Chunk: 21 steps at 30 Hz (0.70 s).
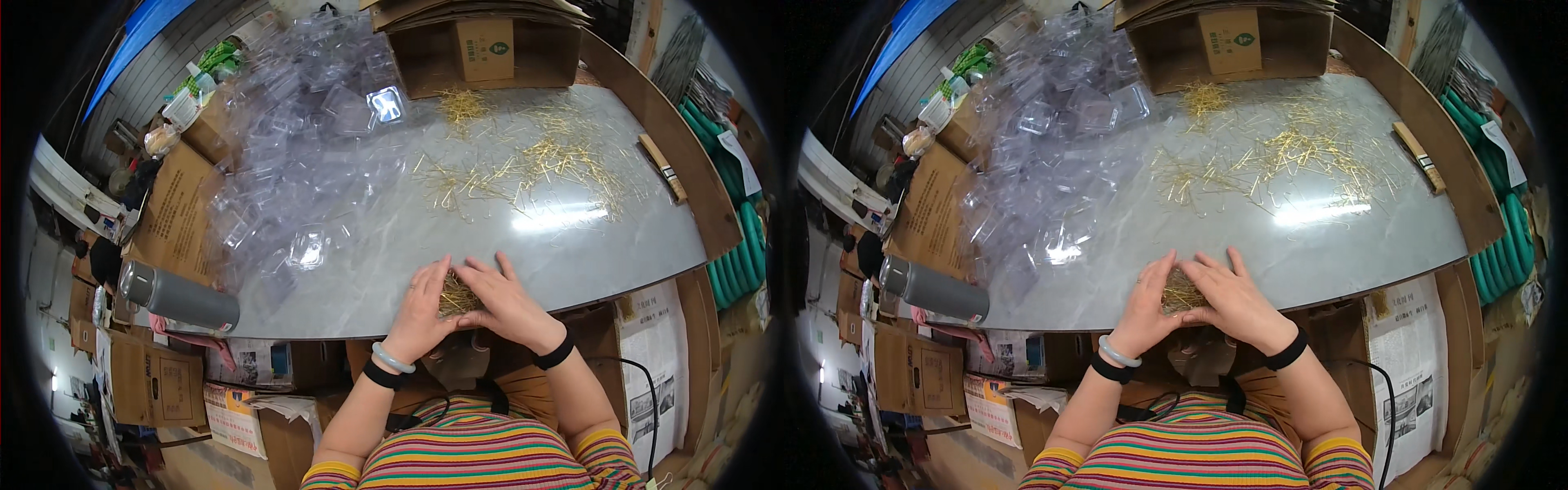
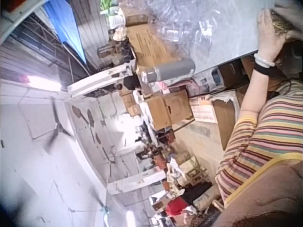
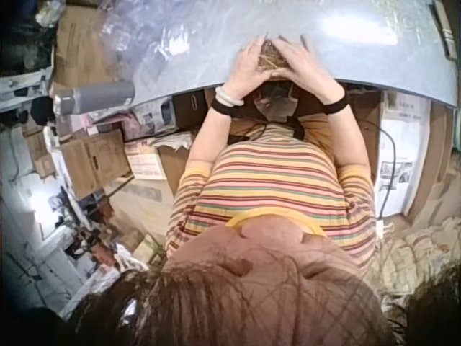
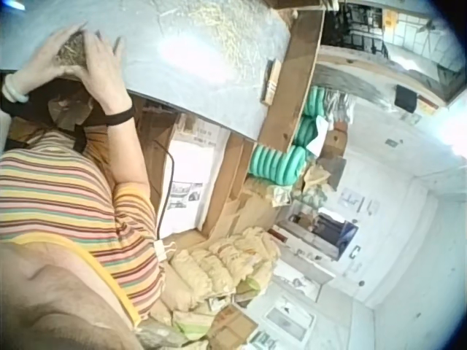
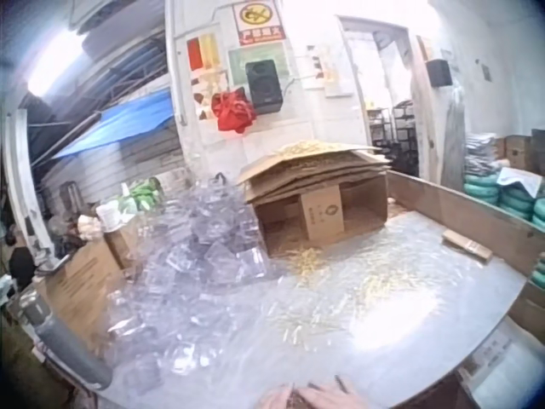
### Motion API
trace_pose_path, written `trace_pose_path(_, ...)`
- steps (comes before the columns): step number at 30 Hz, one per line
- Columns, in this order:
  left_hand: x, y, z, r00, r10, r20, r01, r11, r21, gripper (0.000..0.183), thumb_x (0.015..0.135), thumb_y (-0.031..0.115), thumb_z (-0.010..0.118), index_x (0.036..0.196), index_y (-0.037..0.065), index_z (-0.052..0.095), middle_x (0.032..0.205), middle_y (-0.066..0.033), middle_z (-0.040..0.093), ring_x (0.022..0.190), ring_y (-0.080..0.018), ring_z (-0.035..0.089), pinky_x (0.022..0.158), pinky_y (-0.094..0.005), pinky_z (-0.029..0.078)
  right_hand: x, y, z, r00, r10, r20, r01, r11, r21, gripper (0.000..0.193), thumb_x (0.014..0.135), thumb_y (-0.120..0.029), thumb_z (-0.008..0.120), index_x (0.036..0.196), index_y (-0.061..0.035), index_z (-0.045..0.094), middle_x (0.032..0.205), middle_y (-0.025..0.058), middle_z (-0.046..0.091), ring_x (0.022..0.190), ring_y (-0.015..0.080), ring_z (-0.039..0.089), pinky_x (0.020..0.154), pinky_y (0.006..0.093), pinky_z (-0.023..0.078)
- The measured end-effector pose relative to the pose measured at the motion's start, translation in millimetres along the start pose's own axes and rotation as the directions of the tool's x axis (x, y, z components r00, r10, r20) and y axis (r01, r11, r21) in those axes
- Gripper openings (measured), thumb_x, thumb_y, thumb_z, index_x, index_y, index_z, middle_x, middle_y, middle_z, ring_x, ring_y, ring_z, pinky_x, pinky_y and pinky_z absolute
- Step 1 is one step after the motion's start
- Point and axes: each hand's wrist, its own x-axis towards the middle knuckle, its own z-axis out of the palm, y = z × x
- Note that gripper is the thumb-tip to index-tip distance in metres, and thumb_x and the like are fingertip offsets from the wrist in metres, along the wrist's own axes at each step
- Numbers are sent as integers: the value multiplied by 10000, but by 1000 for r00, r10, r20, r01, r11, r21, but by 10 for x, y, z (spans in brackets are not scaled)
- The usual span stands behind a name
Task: Sorting small gold-colored metal pins and placing them into small plastic bags.
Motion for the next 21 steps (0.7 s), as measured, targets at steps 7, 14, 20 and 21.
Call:
trace_pose_path(7, -18, -32, -117, 994, 52, 94, -65, 988, 141, 899, 754, 155, 819, 1497, 9, 335, 1415, -209, 449, 1386, -413, 371, 1147, -516, 313, -47, 104, 173, 985, -12, -175, 20, 999, 40, 488, 861, -66, 675, 1324, -28, 526, 1382, 209, 521, 1293, 390, 500, 1131, 507, 353)
trace_pose_path(14, -21, -76, 44, 999, -1, 32, -1, 998, 63, 880, 763, 17, 747, 1520, 23, 297, 1431, -228, 403, 1363, -409, 399, 1135, -478, 355, -10, -285, 327, 965, 114, -235, -56, 968, 243, 645, 879, -33, 584, 1452, 85, 312, 1497, 337, 325, 1404, 462, 337, 1172, 502, 290)
trace_pose_path(20, -27, -10, -52, 997, -74, 5, 74, 990, -117, 1006, 753, 40, 786, 1570, 48, 199, 1497, -227, 323, 1373, -441, 374, 1109, -463, 395, 81, -137, 134, 993, 12, -117, -15, 1000, -25, 700, 903, -244, 674, 1460, 30, 348, 1508, 254, 375, 1422, 409, 343, 1170, 558, 264)
trace_pose_path(21, -22, -3, -67, 999, -33, -12, 32, 995, -93, 1015, 751, 42, 790, 1572, 51, 194, 1507, -227, 313, 1374, -440, 376, 1113, -459, 391, 95, -79, 132, 996, -9, -90, 2, 997, -83, 703, 896, -280, 684, 1451, 15, 370, 1492, 230, 406, 1417, 394, 358, 1168, 562, 264)
